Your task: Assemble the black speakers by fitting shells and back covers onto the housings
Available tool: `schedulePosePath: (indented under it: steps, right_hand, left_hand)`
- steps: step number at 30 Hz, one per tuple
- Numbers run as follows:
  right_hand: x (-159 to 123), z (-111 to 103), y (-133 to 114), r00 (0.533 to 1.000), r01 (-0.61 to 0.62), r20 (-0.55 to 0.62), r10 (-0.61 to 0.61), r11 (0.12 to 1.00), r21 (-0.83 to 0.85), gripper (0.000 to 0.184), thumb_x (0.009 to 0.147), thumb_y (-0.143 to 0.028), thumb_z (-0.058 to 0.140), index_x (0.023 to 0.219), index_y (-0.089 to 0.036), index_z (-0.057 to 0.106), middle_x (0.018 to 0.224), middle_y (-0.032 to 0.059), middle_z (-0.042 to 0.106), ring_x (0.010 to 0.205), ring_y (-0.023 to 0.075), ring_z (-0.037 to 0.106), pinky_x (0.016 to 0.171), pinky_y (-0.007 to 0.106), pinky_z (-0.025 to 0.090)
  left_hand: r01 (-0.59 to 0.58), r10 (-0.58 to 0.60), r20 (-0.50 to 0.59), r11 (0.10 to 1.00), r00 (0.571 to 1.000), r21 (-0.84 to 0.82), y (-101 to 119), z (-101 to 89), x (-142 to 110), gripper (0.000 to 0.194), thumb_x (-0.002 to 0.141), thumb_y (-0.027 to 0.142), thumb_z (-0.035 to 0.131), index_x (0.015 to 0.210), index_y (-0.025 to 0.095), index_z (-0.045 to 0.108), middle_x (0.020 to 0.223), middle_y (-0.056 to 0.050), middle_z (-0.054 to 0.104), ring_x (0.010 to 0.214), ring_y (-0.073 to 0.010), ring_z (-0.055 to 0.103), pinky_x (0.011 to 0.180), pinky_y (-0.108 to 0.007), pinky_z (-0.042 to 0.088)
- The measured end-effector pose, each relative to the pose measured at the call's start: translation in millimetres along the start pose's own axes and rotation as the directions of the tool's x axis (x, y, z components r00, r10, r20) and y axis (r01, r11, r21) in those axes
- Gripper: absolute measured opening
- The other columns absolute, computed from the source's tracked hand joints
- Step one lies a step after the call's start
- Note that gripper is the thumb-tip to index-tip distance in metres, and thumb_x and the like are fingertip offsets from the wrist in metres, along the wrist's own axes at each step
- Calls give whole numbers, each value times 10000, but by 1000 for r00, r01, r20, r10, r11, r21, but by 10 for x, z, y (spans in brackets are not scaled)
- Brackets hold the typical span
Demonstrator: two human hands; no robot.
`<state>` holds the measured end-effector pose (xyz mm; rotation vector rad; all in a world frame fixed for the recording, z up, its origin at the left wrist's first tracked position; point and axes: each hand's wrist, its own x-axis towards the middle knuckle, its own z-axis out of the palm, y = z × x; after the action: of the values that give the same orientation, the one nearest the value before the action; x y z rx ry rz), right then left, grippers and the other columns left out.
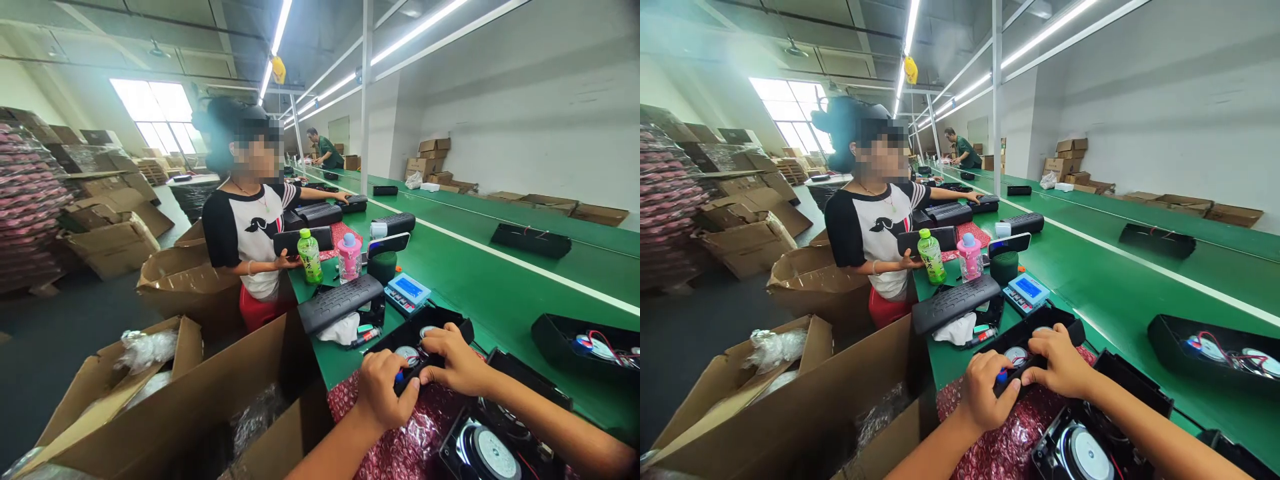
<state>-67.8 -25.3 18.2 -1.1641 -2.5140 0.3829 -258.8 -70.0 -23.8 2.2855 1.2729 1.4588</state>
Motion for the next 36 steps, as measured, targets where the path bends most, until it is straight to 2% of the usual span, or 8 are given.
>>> schedulePosePath:
  steps: [10,15,20,23,27,31,33,36]
  right_hand:
    - [15,12,55,999,-10,45,11,1000,-17,642,752,-795,470,642,-165,407,695,11,511,660,156,439,692,318,219]
    - [-78,-122,-28,991,-42,129,42,999,-2,501,772,-669,591,762,-170,544,788,45,596,764,206,535,786,388,316]
    - [-473,-538,-111,1000,-15,-15,14,997,-70,322,880,-470,551,1044,-198,606,1151,115,603,1084,276,543,909,449,374]
    - [-794,-803,-89,999,-40,-34,36,991,-127,287,908,-454,505,988,-206,625,1072,99,632,986,254,592,871,427,421]
    - [-1197,-1015,-64,993,-102,38,111,975,-197,259,916,-402,475,888,-194,627,917,89,638,826,232,604,757,389,447]
    - [-1445,-1059,-143,982,-146,92,164,973,-178,236,914,-339,467,860,-177,629,882,85,637,811,207,595,747,350,437]
    - [-1496,-1015,-194,979,-155,110,172,977,-147,211,897,-334,511,856,-167,634,885,82,639,820,202,594,749,336,429]
    - [-1515,-880,-263,976,-149,140,167,980,-130,235,843,-388,631,889,-157,640,885,76,637,839,211,589,755,333,412]
  left_hand:
    - [-22,23,-18,998,1000,66,14,29,-50,135,753,296,485,798,193,559,698,-29,578,641,-185,529,593,-320,305]
    - [-87,87,9,991,996,104,35,20,-64,154,750,313,512,798,185,582,692,-35,589,638,-186,544,589,-319,319]
    - [-99,88,92,988,992,122,79,-6,-86,180,775,331,519,818,177,602,729,-40,612,680,-190,563,616,-331,351]
    - [-154,129,163,976,978,153,114,2,-121,203,791,354,518,813,176,612,746,-46,613,698,-195,551,632,-338,356]
    - [-214,177,233,967,956,142,194,-18,-152,254,828,373,493,845,167,641,785,-64,601,741,-207,534,669,-347,375]
    - [-245,233,130,966,964,87,351,-98,-155,264,887,293,432,947,154,648,1024,-121,575,946,-246,518,816,-389,402]
    - [-363,359,117,932,926,12,475,-122,-197,254,886,294,444,961,142,634,1036,-127,576,968,-258,507,847,-411,386]
    - [-500,517,214,856,829,-129,690,-109,-335,325,904,400,421,895,144,621,916,-100,609,890,-242,524,860,-424,369]
